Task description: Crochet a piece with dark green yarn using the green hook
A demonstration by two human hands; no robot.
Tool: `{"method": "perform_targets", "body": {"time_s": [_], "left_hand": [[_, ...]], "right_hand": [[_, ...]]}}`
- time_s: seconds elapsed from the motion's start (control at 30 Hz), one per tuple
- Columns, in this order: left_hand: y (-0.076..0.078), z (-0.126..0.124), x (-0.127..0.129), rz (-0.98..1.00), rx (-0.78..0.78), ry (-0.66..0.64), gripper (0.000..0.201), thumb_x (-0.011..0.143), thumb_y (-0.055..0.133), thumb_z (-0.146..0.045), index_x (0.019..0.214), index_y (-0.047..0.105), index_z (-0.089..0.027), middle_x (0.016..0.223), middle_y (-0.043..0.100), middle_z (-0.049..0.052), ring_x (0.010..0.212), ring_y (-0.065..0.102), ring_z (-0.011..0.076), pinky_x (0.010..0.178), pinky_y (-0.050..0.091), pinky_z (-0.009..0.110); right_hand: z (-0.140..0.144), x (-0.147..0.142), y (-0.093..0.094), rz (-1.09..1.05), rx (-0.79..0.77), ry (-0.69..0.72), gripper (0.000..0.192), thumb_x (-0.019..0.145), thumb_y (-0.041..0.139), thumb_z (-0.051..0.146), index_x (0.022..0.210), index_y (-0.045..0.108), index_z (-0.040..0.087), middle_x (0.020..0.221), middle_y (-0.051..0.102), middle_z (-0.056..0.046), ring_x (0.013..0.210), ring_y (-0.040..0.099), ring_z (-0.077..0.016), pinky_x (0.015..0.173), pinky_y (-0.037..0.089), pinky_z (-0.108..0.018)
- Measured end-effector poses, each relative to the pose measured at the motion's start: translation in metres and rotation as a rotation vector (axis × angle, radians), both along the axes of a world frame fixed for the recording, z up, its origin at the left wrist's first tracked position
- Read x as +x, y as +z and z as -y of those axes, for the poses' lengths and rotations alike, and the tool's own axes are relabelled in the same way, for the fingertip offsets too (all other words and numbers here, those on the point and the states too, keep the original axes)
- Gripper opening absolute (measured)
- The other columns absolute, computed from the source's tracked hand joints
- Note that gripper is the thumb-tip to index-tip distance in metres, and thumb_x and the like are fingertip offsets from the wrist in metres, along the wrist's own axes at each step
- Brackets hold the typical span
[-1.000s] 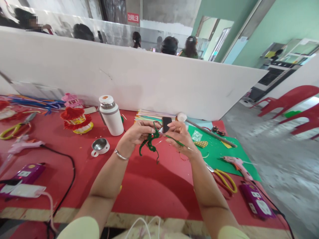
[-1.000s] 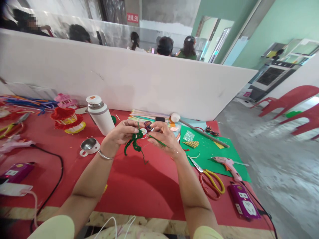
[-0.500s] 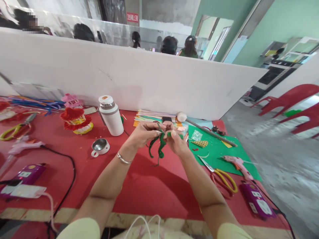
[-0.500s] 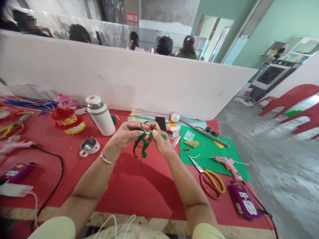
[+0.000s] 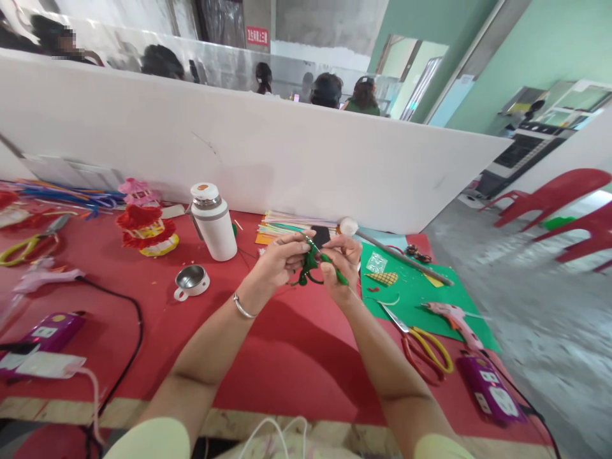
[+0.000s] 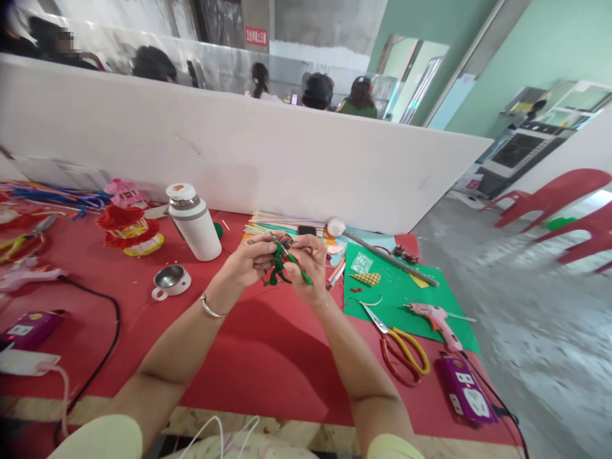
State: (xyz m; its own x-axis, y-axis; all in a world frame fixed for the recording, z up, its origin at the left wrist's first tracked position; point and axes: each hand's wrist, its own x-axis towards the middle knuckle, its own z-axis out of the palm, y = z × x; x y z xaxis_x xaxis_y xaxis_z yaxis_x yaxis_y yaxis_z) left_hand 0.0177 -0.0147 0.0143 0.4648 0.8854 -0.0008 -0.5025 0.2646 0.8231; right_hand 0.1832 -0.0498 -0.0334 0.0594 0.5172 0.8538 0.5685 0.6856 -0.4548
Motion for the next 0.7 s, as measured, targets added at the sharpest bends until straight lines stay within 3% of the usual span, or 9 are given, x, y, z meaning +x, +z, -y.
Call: {"method": "perform_targets", "body": {"time_s": [0.07, 0.17, 0.37, 0.47, 0.7], "left_hand": [[0.0, -0.006, -0.006, 0.024, -0.063, -0.114, 0.035, 0.062, 0.085, -0.02, 0.094, 0.076, -0.013, 0.052, 0.034, -0.01, 0.042, 0.02, 0.0008, 0.04, 0.014, 0.016], [-0.002, -0.012, -0.011, 0.02, -0.088, -0.182, 0.034, 0.063, 0.083, -0.02, 0.095, 0.076, -0.013, 0.052, 0.035, -0.01, 0.042, 0.019, 0.001, 0.039, 0.012, 0.016], [-0.003, -0.015, -0.014, -0.022, 0.016, -0.124, 0.035, 0.063, 0.083, -0.016, 0.097, 0.079, -0.01, 0.054, 0.042, -0.008, 0.041, 0.02, -0.001, 0.04, 0.009, 0.017], [-0.001, -0.015, -0.016, -0.05, 0.077, -0.056, 0.032, 0.062, 0.084, -0.016, 0.093, 0.081, -0.01, 0.054, 0.051, -0.005, 0.039, 0.024, -0.0009, 0.041, 0.01, 0.018], [0.007, -0.013, -0.02, -0.134, 0.118, -0.034, 0.028, 0.057, 0.079, -0.015, 0.085, 0.083, -0.012, 0.05, 0.054, -0.003, 0.038, 0.029, 0.0011, 0.041, 0.014, 0.02]], "right_hand": [[-0.003, 0.006, 0.003, -0.003, -0.029, 0.05, 0.048, 0.097, 0.05, 0.065, 0.094, 0.078, 0.026, 0.114, 0.051, -0.011, 0.112, 0.058, -0.0286, 0.1, 0.056, -0.05], [-0.008, 0.016, 0.009, 0.043, -0.049, 0.12, 0.054, 0.094, 0.048, 0.071, 0.095, 0.079, 0.027, 0.117, 0.05, -0.01, 0.111, 0.059, -0.0275, 0.098, 0.058, -0.048], [-0.013, 0.037, 0.012, 0.196, -0.079, 0.194, 0.04, 0.094, 0.059, 0.062, 0.107, 0.078, 0.029, 0.132, 0.049, -0.01, 0.109, 0.06, -0.0244, 0.085, 0.061, -0.041], [-0.014, 0.044, 0.011, 0.232, -0.063, 0.214, 0.031, 0.095, 0.064, 0.053, 0.113, 0.076, 0.031, 0.135, 0.049, -0.009, 0.113, 0.06, -0.0242, 0.086, 0.06, -0.041], [-0.009, 0.049, 0.017, 0.319, -0.079, 0.241, 0.03, 0.094, 0.07, 0.041, 0.124, 0.073, 0.039, 0.142, 0.05, -0.007, 0.119, 0.059, -0.0244, 0.09, 0.059, -0.041]]}}
